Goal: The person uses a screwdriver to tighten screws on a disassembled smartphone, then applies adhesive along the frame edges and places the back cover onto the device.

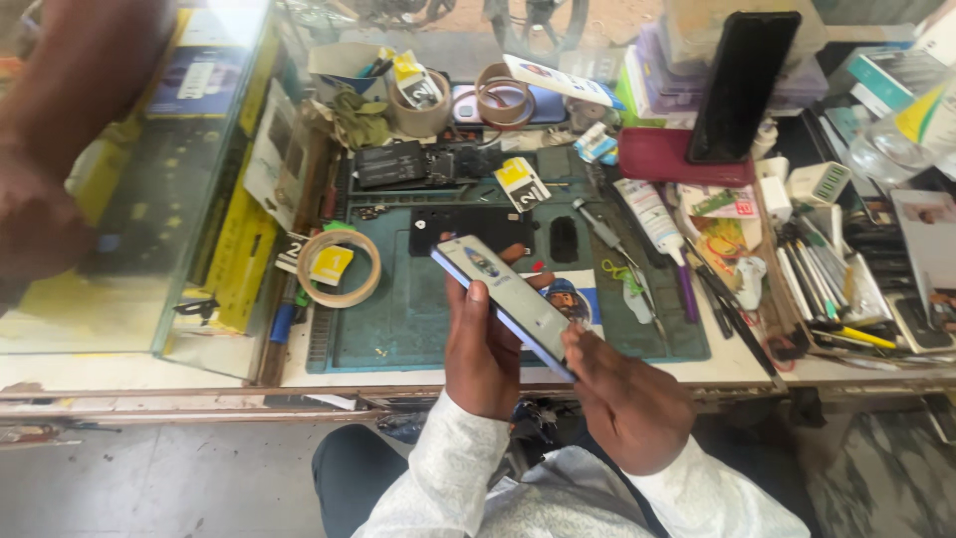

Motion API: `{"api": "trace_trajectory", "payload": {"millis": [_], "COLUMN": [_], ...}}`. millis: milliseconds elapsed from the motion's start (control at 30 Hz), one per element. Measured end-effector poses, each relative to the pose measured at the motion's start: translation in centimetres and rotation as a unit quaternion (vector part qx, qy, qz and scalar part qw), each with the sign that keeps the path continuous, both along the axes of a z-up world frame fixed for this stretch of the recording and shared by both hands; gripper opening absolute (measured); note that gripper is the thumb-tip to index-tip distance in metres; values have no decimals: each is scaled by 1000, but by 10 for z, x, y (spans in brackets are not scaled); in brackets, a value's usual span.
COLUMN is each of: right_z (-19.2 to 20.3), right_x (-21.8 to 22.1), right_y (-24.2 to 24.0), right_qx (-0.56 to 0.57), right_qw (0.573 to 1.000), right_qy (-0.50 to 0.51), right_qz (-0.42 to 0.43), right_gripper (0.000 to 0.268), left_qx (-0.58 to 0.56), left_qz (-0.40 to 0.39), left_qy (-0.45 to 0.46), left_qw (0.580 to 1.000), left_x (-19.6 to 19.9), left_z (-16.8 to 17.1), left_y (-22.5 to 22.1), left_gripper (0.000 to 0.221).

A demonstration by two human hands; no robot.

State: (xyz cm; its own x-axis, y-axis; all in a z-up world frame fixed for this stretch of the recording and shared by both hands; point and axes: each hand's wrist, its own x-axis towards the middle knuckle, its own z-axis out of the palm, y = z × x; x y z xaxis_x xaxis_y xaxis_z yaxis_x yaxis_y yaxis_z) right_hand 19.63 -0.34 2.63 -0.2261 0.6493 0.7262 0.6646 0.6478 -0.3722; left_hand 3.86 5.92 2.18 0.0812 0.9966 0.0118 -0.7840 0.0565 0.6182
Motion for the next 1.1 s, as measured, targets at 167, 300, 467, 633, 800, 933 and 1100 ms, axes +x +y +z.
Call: {"api": "trace_trajectory", "payload": {"millis": [167, 300, 467, 633, 800, 933, 1100], "right_z": [-17, -19, -8, -3, -2, 8, 27], "right_x": [-4, -9, -22, -32, -24, -3, 36], "right_y": [-1, 0, 0, 1, 8, 17, 47], "right_qx": [-1, -1, -202, -343, -363, -357, -320], "right_qw": [997, 995, 970, 890, 879, 868, 932], "right_qy": [-20, -33, 110, 269, 261, 272, 36], "right_qz": [80, 94, 77, 134, 165, 212, 167], "right_gripper": [44, 52, 107, 116, 107, 106, 110], "left_qx": [-14, 9, 36, 75, 125, 181, 329], "left_qz": [-80, -95, -50, 44, 20, -37, 43], "left_qy": [-102, -157, -117, 29, 149, 230, 647], "left_qw": [991, 983, 991, 996, 981, 956, 686], "left_x": [-6, -17, -20, -18, -22, -54, -93], "left_z": [-9, -17, -15, -4, 7, 27, 54], "left_y": [-4, -5, -11, -19, -24, -10, 12], "left_gripper": [75, 79, 76, 77, 96, 118, 127]}}
